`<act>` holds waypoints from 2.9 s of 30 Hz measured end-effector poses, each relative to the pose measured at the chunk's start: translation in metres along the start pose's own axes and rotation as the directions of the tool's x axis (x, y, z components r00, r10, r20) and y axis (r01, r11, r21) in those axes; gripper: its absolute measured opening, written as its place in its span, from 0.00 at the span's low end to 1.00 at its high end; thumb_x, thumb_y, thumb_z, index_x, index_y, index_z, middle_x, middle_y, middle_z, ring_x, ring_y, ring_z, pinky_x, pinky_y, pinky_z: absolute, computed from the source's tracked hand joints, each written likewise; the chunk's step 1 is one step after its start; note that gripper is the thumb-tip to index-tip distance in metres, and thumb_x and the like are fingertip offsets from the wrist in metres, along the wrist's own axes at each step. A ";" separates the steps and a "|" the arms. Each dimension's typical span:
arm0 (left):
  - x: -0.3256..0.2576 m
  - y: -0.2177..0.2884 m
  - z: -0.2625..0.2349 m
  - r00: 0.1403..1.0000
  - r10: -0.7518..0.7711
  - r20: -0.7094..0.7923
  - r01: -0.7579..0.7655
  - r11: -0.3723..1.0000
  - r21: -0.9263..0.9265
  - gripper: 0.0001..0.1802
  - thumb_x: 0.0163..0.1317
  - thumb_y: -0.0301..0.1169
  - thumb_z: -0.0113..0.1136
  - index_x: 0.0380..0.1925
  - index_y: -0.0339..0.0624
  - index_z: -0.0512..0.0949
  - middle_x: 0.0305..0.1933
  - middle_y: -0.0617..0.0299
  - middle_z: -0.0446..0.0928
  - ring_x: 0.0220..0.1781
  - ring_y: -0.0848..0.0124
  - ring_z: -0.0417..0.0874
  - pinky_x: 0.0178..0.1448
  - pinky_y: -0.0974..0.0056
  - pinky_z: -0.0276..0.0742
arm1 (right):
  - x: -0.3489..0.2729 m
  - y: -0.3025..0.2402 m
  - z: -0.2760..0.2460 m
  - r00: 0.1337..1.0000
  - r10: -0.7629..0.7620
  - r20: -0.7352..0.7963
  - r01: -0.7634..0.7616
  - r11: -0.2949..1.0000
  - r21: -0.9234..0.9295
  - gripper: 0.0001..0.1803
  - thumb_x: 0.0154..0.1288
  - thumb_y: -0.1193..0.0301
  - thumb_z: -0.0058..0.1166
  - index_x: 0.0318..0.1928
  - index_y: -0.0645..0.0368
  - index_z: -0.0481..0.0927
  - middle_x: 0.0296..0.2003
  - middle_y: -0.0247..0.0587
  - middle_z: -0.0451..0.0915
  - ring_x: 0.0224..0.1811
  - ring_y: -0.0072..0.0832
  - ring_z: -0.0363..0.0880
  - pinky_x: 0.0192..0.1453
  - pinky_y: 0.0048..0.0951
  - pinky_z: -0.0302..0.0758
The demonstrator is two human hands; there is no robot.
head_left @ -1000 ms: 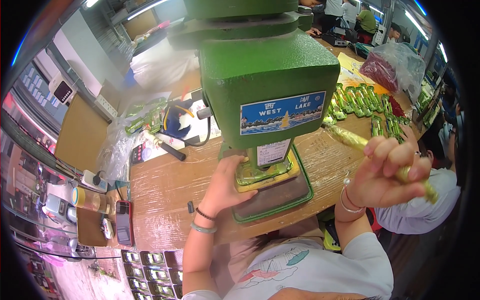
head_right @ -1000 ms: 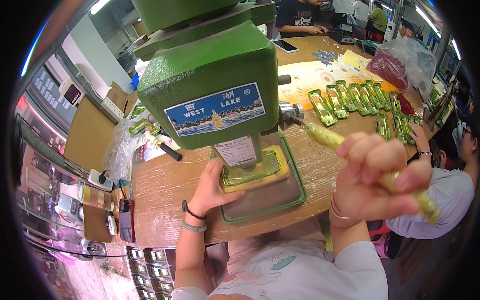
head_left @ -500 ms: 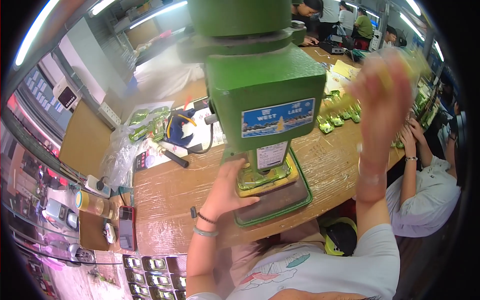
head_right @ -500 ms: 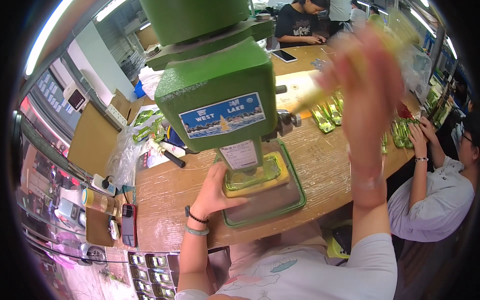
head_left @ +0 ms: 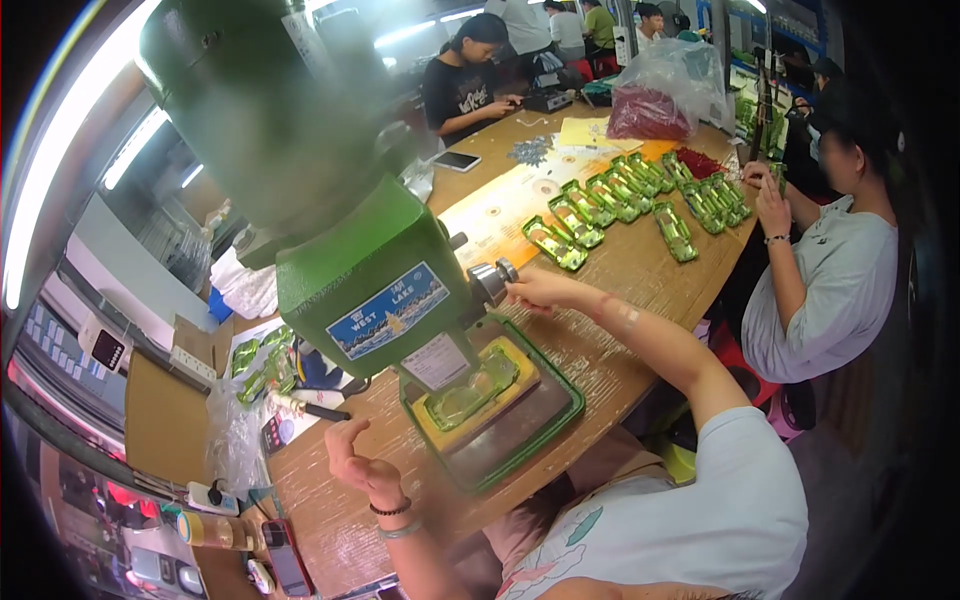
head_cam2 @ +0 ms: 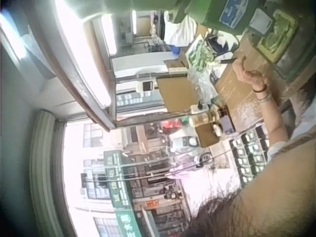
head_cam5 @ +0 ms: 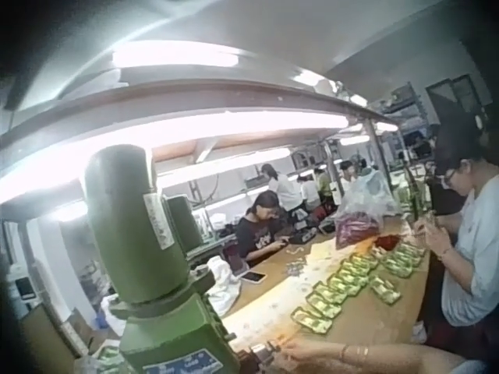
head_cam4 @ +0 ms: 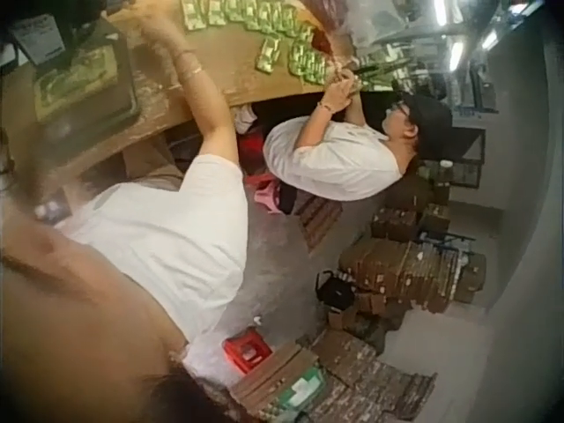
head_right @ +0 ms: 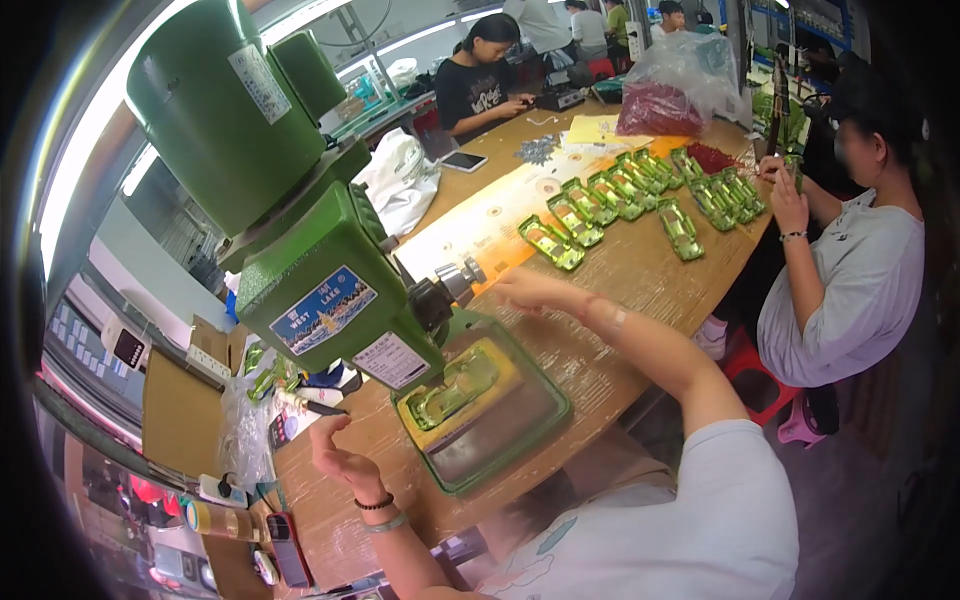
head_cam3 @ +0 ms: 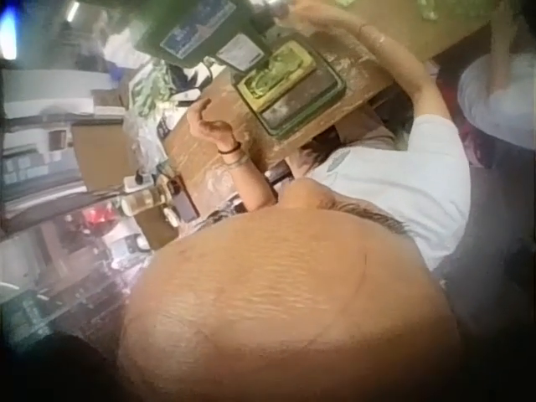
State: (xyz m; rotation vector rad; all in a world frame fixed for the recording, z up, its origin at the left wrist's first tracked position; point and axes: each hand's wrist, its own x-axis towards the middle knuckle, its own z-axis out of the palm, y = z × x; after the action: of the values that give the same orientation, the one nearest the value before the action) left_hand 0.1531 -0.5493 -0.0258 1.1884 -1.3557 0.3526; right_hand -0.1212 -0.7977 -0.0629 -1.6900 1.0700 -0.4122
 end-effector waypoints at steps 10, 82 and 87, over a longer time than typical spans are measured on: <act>-0.001 -0.011 0.003 0.999 -0.039 -0.030 0.037 0.999 -0.038 0.37 0.67 0.53 0.24 0.22 0.32 0.73 0.24 0.54 0.73 0.27 0.63 0.72 0.33 0.63 0.67 | -0.105 -0.058 0.052 0.902 -0.430 -0.051 0.345 0.786 -0.513 0.17 0.54 0.60 0.52 0.23 0.64 0.75 0.21 0.50 0.76 0.24 0.43 0.77 0.33 0.38 0.73; -0.004 0.086 -0.067 0.689 -0.273 0.671 0.226 0.961 0.160 0.32 0.37 0.36 0.72 0.44 0.34 0.73 0.38 0.50 0.73 0.39 0.56 0.75 0.44 0.60 0.72 | -0.179 -0.054 0.149 0.935 -0.310 0.171 0.123 0.736 0.665 0.19 0.67 0.72 0.43 0.58 0.58 0.62 0.23 0.31 0.72 0.17 0.13 0.66 0.21 0.15 0.65; 0.025 0.046 -0.047 0.736 -0.213 0.643 0.165 0.977 0.135 0.30 0.37 0.32 0.71 0.43 0.33 0.73 0.38 0.52 0.73 0.39 0.58 0.76 0.45 0.61 0.72 | -0.171 -0.031 0.115 0.942 -0.321 -0.095 0.312 0.738 0.598 0.14 0.66 0.72 0.44 0.51 0.61 0.69 0.23 0.31 0.73 0.19 0.13 0.67 0.22 0.14 0.65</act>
State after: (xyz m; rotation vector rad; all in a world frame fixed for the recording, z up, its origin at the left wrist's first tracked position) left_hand 0.1494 -0.5030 0.0270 1.5798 -1.8067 -0.2032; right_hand -0.1184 -0.5903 -0.0427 -1.2721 0.5327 -0.8659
